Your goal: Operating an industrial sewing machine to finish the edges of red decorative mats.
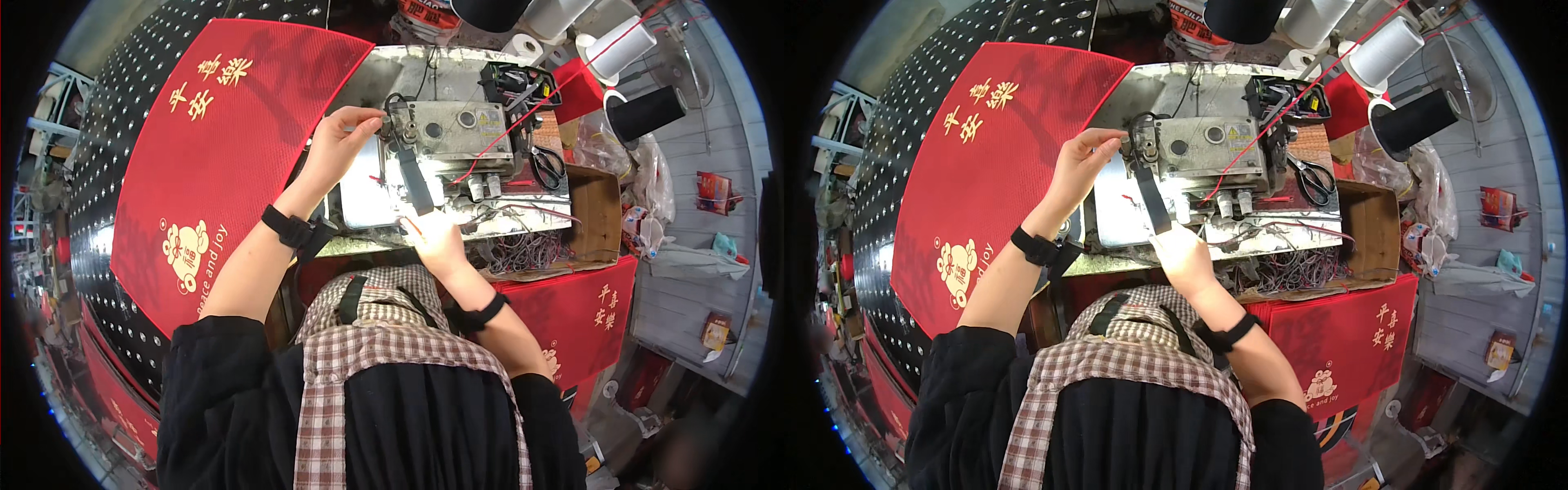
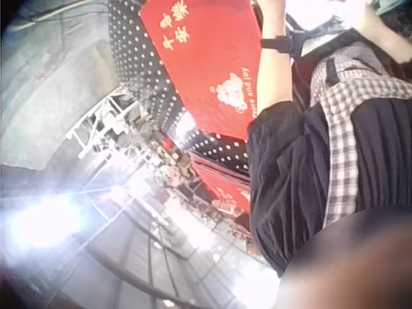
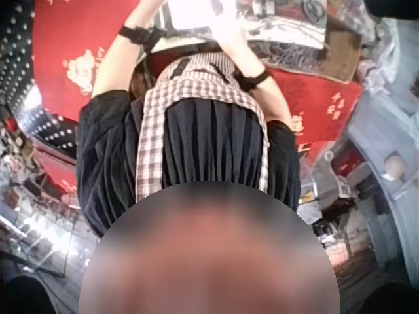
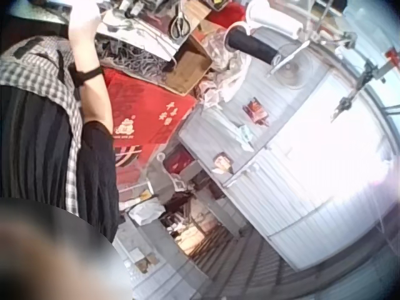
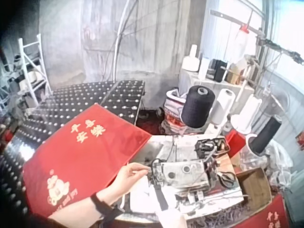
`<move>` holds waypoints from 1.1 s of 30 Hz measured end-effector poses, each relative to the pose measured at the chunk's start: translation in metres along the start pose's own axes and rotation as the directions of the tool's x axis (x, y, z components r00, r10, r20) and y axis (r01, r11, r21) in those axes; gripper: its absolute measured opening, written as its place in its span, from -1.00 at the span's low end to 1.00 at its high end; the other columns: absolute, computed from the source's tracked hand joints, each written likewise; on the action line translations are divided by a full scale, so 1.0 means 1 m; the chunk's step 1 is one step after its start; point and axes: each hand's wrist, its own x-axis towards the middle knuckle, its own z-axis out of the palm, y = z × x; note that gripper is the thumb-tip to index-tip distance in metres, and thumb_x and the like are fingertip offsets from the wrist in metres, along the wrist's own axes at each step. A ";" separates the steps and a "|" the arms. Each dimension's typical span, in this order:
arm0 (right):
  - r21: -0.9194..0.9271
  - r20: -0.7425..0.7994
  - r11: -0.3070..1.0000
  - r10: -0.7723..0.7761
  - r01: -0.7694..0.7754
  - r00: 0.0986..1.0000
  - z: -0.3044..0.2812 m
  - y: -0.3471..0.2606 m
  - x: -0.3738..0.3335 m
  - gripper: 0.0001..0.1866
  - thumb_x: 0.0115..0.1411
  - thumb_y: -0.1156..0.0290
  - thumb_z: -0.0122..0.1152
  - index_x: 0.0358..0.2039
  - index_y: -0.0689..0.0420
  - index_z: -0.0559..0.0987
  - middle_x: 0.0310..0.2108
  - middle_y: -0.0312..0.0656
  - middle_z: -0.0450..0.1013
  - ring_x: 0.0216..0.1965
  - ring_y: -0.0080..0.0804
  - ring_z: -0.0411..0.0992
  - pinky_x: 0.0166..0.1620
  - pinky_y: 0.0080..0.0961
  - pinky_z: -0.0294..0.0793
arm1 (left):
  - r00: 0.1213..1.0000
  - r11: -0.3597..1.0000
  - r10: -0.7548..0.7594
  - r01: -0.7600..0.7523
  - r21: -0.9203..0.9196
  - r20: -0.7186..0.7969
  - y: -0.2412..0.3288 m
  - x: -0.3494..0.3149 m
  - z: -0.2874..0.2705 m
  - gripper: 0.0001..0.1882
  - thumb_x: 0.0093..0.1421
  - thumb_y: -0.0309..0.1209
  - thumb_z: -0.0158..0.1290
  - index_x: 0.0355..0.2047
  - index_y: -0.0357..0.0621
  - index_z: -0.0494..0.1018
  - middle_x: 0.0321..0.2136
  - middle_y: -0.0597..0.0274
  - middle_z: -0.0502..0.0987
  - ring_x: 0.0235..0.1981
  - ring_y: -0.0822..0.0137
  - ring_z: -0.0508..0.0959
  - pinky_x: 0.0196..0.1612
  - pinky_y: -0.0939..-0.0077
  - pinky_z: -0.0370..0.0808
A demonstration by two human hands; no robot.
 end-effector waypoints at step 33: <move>0.176 -0.318 0.830 -0.460 0.529 0.829 0.104 -0.025 0.028 -0.72 -0.04 0.58 0.09 -0.24 0.19 0.52 -0.27 -0.09 0.47 -0.27 -0.20 0.44 -0.16 -0.31 0.39 | 0.969 0.992 -0.108 0.091 -0.088 -0.221 0.000 -0.021 -0.001 -0.81 0.19 -0.44 0.06 -0.24 -0.30 0.52 -0.37 0.20 0.58 -0.40 0.50 0.56 -0.32 0.68 0.46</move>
